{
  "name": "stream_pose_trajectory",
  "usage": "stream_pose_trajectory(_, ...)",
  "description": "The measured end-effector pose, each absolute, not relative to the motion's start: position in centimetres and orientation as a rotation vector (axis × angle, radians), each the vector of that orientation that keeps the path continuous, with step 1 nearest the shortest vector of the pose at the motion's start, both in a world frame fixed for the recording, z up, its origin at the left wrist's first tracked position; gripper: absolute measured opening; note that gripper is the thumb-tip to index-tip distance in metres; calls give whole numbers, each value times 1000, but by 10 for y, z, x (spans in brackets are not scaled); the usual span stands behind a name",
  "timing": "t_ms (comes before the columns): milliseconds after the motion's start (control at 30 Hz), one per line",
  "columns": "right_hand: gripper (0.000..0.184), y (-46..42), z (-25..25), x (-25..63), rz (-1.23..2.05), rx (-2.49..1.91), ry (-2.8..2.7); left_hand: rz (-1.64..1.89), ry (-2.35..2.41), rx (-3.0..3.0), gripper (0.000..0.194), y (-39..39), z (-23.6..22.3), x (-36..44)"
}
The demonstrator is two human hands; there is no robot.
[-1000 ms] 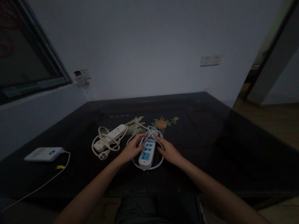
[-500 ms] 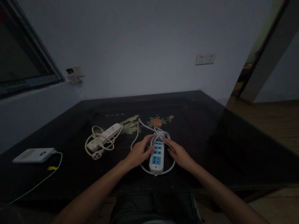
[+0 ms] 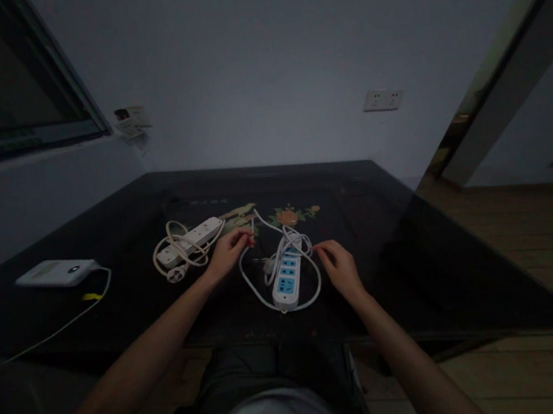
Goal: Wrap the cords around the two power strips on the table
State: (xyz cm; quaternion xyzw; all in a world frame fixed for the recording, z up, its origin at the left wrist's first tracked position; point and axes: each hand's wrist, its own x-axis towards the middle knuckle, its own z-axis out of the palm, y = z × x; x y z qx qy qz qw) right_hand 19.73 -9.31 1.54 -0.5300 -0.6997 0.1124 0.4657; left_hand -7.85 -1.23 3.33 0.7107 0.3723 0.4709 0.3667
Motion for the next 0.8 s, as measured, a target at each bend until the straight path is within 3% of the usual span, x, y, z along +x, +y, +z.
stream_pose_trajectory(333,20,-69,59,162,67,-1198,-2004,992,906,2030,22,-34,33,-65)
stream_pose_trajectory(533,26,-59,48,146,-101,-1228,-2124,984,813,2168,25,-44,34,-60)
stream_pose_trajectory(800,15,-68,39,149,-78,-1114,-2187,950,705,2207,58,-47,29,-54)
